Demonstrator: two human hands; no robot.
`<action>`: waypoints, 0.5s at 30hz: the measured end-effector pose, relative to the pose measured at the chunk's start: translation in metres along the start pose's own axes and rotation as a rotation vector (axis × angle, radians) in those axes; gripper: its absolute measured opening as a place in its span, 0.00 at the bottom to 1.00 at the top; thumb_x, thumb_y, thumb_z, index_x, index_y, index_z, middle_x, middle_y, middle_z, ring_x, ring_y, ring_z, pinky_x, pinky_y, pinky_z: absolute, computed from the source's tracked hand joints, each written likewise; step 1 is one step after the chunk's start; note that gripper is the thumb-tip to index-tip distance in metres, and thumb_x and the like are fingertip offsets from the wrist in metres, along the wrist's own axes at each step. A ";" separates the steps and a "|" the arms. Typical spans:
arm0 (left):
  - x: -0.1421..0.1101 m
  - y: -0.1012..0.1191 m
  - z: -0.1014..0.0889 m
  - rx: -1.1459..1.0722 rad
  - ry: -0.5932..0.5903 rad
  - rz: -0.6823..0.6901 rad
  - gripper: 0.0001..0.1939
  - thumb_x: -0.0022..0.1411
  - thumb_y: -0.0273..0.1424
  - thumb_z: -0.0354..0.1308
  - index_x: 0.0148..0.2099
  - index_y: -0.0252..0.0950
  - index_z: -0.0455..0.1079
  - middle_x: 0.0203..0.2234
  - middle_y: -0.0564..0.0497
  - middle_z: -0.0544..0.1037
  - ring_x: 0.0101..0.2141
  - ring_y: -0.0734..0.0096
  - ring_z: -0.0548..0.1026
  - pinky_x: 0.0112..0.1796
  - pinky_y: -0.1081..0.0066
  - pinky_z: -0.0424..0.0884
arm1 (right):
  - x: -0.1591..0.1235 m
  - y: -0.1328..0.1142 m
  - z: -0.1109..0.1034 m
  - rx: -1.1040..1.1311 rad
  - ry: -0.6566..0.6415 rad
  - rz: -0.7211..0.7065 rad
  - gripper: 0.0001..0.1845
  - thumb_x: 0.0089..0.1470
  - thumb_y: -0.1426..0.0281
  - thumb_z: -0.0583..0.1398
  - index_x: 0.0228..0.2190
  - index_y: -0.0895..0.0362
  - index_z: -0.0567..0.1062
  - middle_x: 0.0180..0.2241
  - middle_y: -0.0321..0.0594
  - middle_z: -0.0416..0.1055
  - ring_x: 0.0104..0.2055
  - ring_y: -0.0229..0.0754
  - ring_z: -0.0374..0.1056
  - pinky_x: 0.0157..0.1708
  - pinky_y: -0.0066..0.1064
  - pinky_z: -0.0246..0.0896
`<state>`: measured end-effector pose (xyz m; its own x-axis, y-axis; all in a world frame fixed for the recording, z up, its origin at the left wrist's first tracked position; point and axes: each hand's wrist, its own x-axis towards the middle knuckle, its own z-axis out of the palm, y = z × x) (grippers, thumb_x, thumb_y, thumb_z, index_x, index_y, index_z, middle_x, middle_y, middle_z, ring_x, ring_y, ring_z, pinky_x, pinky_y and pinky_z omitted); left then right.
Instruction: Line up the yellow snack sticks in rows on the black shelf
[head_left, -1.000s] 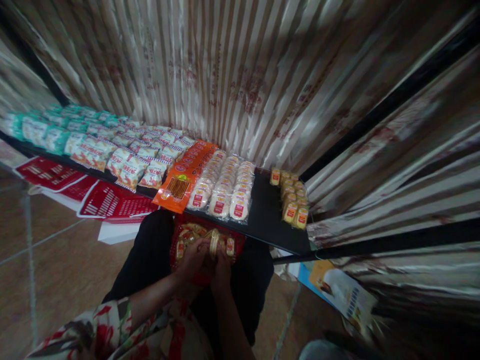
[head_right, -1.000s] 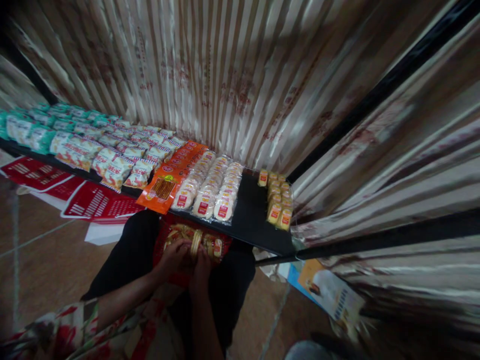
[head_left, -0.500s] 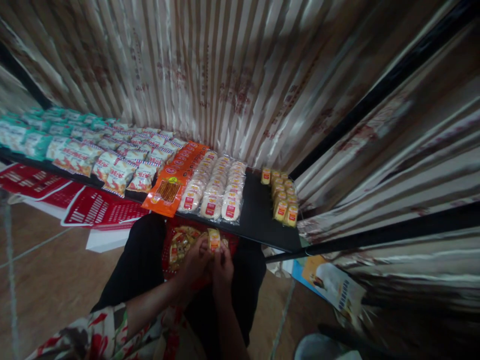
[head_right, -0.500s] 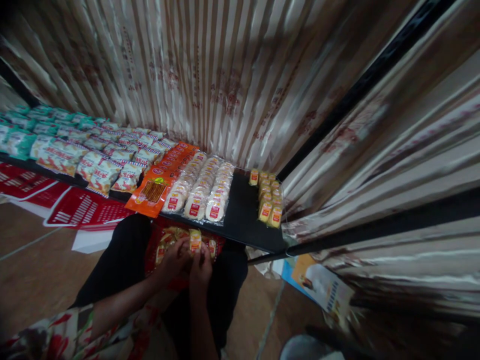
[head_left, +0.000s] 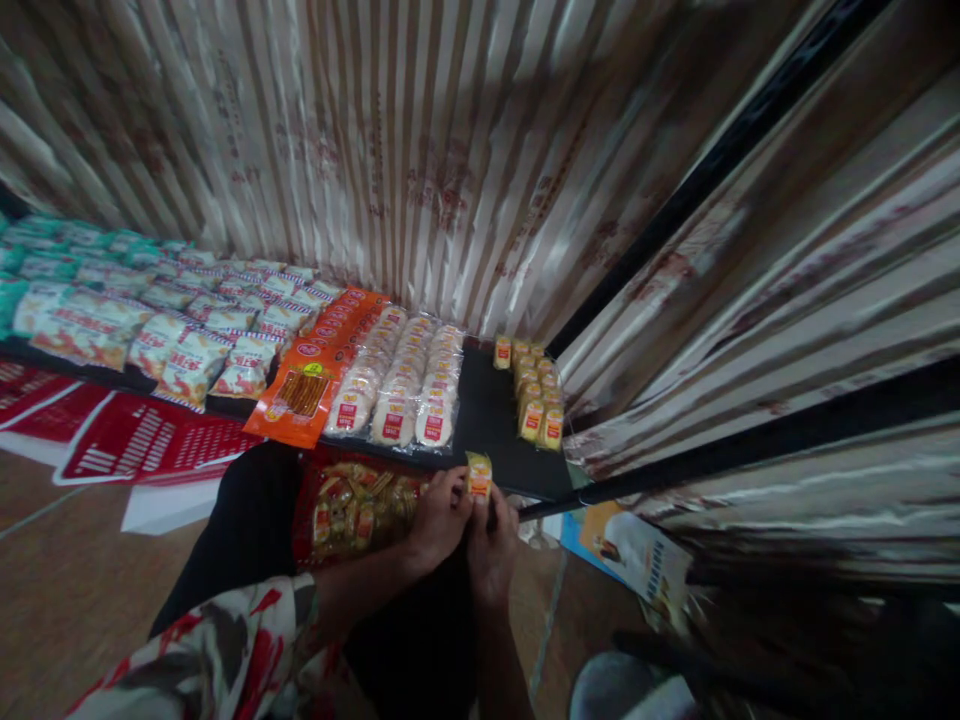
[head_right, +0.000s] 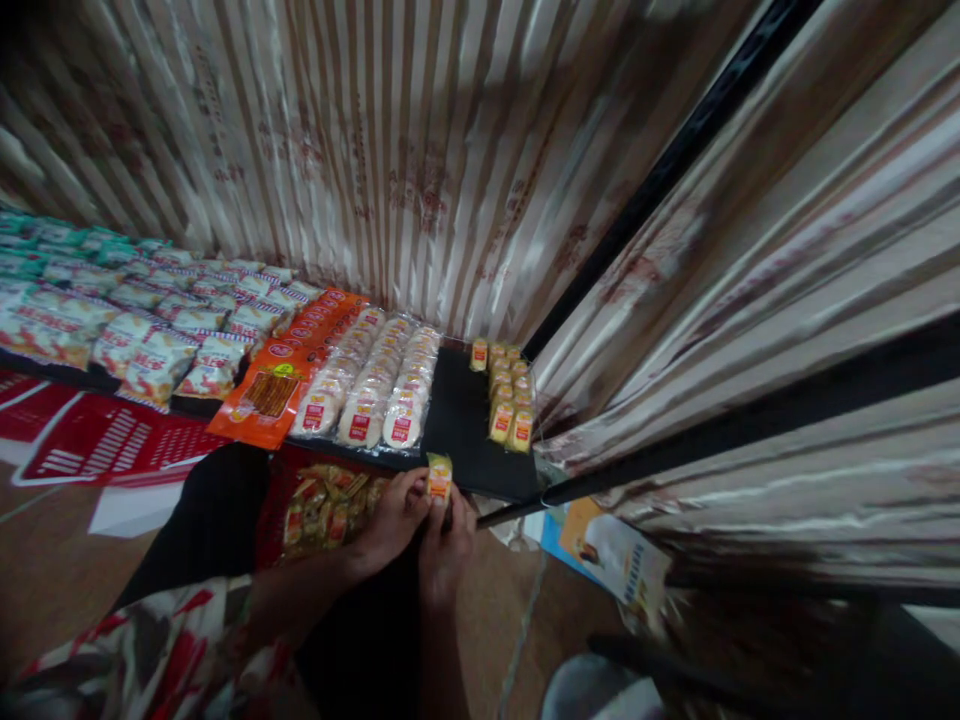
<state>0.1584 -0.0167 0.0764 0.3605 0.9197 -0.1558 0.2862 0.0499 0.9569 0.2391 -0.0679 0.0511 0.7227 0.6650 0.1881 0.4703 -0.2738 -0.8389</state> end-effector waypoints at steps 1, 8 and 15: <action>0.006 0.000 0.008 0.002 -0.010 -0.002 0.21 0.60 0.28 0.50 0.55 0.35 0.69 0.44 0.46 0.74 0.41 0.71 0.75 0.44 0.72 0.72 | 0.006 0.003 -0.003 -0.046 0.030 -0.021 0.38 0.55 0.45 0.47 0.46 0.63 0.75 0.45 0.57 0.73 0.48 0.53 0.68 0.50 0.44 0.61; 0.042 0.023 0.044 0.116 -0.110 0.001 0.23 0.59 0.27 0.51 0.57 0.31 0.69 0.44 0.43 0.76 0.43 0.67 0.75 0.46 0.70 0.71 | 0.046 0.026 -0.028 -0.266 0.093 -0.024 0.36 0.56 0.49 0.51 0.54 0.62 0.69 0.43 0.52 0.76 0.46 0.53 0.68 0.46 0.41 0.61; 0.065 0.042 0.072 0.165 -0.149 -0.024 0.23 0.63 0.28 0.48 0.58 0.34 0.69 0.46 0.42 0.74 0.43 0.67 0.74 0.47 0.72 0.71 | 0.073 0.038 -0.034 -0.172 0.061 -0.013 0.34 0.54 0.53 0.53 0.54 0.62 0.70 0.49 0.56 0.73 0.43 0.51 0.71 0.43 0.41 0.65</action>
<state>0.2579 0.0172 0.0890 0.4760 0.8504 -0.2242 0.4328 -0.0046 0.9015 0.3268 -0.0530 0.0505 0.7428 0.6274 0.2335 0.5559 -0.3837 -0.7374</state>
